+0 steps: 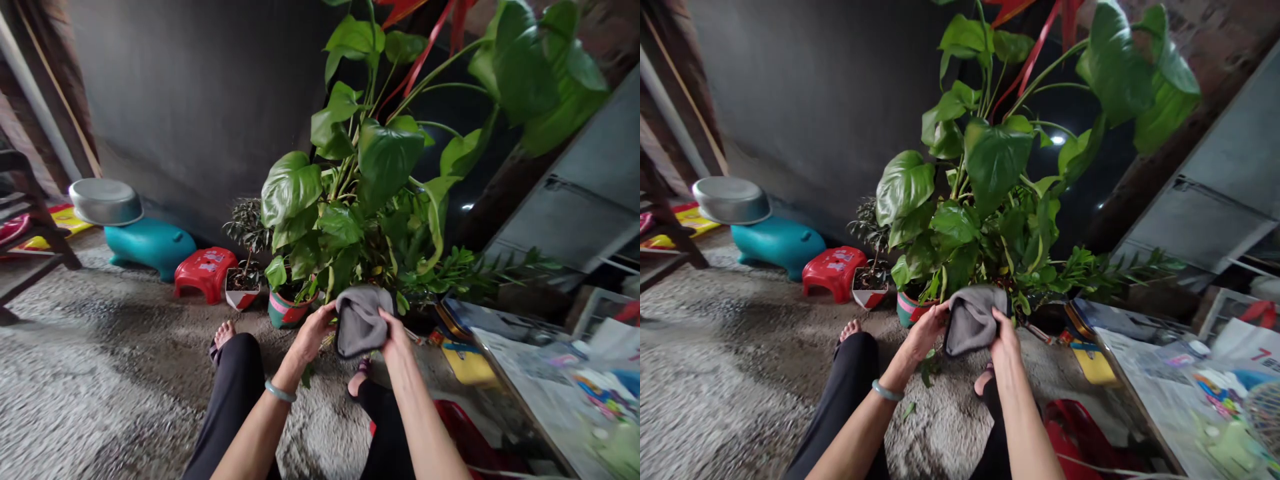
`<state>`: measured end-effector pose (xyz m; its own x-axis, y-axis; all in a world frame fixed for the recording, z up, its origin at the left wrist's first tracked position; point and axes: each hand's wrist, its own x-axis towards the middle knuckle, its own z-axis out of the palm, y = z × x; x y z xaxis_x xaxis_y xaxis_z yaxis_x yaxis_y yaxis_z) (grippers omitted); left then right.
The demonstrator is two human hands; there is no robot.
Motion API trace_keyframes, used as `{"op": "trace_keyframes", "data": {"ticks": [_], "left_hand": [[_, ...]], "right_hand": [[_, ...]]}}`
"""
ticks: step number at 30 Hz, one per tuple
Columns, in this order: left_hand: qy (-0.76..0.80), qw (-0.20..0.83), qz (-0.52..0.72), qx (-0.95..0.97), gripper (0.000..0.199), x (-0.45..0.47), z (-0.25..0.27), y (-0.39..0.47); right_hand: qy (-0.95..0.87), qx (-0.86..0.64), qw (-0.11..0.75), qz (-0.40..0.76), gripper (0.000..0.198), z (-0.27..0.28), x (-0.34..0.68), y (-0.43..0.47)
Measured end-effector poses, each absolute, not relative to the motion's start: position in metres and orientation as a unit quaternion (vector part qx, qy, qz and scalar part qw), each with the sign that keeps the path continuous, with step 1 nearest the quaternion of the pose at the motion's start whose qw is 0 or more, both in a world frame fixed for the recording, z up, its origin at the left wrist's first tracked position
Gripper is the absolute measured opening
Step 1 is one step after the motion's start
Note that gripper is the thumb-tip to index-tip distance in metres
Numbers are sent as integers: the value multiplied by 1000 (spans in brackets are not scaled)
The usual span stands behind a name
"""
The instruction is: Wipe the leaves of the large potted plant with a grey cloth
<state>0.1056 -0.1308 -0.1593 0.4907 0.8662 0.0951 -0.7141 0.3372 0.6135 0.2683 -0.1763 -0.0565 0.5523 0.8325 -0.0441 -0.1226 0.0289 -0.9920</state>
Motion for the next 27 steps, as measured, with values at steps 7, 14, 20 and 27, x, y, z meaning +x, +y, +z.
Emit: {"op": "trace_keyframes", "data": {"ticks": [7,14,20,27], "left_hand": [[141,809,487,297,62,108,-161,-130],[113,799,495,323,67,107,-156,-130],[150,801,502,288,64,100,-160,-125],[73,851,466,231,53,124,-163,-141]], "right_hand": [[-227,-590,691,350,37,0,264,-214],[-327,-621,678,217,49,-9,245,-173],[-387,-613,689,23,46,24,254,-193],[-651,-557,496,-141,33,79,211,-137]]}}
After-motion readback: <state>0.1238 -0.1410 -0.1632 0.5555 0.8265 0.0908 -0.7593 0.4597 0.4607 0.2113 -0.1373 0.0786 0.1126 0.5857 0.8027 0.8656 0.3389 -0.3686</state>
